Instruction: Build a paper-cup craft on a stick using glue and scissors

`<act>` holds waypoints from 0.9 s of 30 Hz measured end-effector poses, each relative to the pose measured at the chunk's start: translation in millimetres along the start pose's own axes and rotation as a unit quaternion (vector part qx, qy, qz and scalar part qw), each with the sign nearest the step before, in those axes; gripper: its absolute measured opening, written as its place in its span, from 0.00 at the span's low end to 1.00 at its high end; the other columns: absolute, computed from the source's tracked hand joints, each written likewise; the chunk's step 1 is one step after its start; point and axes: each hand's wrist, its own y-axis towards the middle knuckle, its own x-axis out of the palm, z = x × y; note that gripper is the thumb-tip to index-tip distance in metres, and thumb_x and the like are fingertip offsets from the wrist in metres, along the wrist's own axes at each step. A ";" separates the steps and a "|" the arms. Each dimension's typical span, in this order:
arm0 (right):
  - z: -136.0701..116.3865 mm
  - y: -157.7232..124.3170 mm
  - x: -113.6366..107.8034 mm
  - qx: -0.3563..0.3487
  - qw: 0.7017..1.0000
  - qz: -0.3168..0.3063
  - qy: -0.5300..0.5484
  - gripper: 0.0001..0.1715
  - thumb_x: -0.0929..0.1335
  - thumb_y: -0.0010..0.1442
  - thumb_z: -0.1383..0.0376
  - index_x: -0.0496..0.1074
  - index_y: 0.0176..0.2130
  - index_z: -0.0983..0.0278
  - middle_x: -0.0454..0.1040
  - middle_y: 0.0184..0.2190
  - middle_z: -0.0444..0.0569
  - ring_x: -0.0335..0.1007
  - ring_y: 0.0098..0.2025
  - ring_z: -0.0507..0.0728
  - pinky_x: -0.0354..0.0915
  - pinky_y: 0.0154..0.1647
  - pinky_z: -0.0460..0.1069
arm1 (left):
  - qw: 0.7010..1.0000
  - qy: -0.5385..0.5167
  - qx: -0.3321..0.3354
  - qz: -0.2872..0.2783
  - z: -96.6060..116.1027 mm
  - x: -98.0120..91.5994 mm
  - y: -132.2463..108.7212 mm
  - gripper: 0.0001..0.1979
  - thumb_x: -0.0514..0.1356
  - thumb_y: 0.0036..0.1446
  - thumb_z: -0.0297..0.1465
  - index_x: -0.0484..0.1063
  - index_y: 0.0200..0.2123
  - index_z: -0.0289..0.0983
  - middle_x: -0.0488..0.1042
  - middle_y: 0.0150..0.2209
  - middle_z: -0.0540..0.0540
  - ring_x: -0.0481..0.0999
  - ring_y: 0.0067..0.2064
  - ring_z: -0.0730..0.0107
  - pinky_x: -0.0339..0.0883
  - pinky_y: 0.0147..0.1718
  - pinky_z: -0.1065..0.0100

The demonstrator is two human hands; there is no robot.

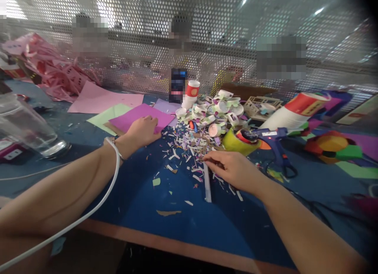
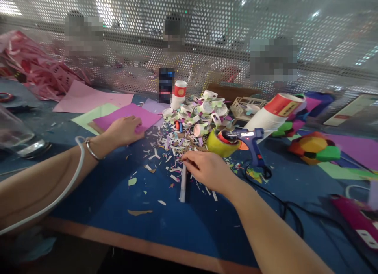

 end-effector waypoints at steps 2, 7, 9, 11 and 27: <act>0.4 0.3 1.2 -0.011 1.000 -0.010 -0.002 0.17 0.63 0.71 0.59 0.78 0.47 0.62 0.82 0.42 0.49 0.78 0.40 0.58 0.67 0.40 0.52 | 1.000 0.007 0.000 -0.005 2.9 -0.9 0.0 0.15 0.57 0.59 0.36 0.78 0.43 0.34 0.79 0.44 0.35 0.79 0.46 0.46 0.71 0.42 0.57; 0.5 1.3 2.7 -0.020 1.000 -0.018 -0.010 0.18 0.62 0.71 0.58 0.78 0.47 0.62 0.82 0.44 0.50 0.78 0.43 0.59 0.68 0.43 0.54 | 1.000 0.008 0.003 -0.011 1.2 -1.9 0.5 0.14 0.54 0.59 0.28 0.79 0.41 0.37 0.81 0.43 0.39 0.81 0.46 0.50 0.71 0.41 0.60; 0.4 1.6 2.9 -0.022 0.999 -0.020 -0.013 0.18 0.61 0.72 0.58 0.78 0.47 0.62 0.82 0.44 0.50 0.78 0.43 0.59 0.68 0.43 0.54 | 1.000 0.005 0.004 -0.007 -1.9 -3.1 0.3 0.15 0.54 0.59 0.26 0.80 0.42 0.38 0.81 0.45 0.40 0.80 0.48 0.51 0.71 0.45 0.59; 0.5 1.5 3.1 -0.022 0.999 -0.021 -0.016 0.19 0.61 0.72 0.58 0.78 0.47 0.62 0.82 0.44 0.50 0.78 0.43 0.60 0.68 0.43 0.54 | 1.000 0.000 0.003 0.001 -4.2 -5.6 -0.7 0.15 0.54 0.59 0.26 0.80 0.43 0.39 0.81 0.48 0.41 0.79 0.51 0.53 0.70 0.50 0.58; 2.1 0.3 3.2 -0.018 1.000 -0.023 -0.011 0.16 0.62 0.71 0.60 0.78 0.45 0.62 0.81 0.41 0.50 0.77 0.41 0.59 0.67 0.42 0.54 | 0.968 -0.021 -0.243 -0.059 -136.8 -1.6 -9.3 0.36 0.60 0.59 0.45 0.63 0.61 0.24 0.72 0.56 0.25 0.69 0.60 0.41 0.62 0.59 0.50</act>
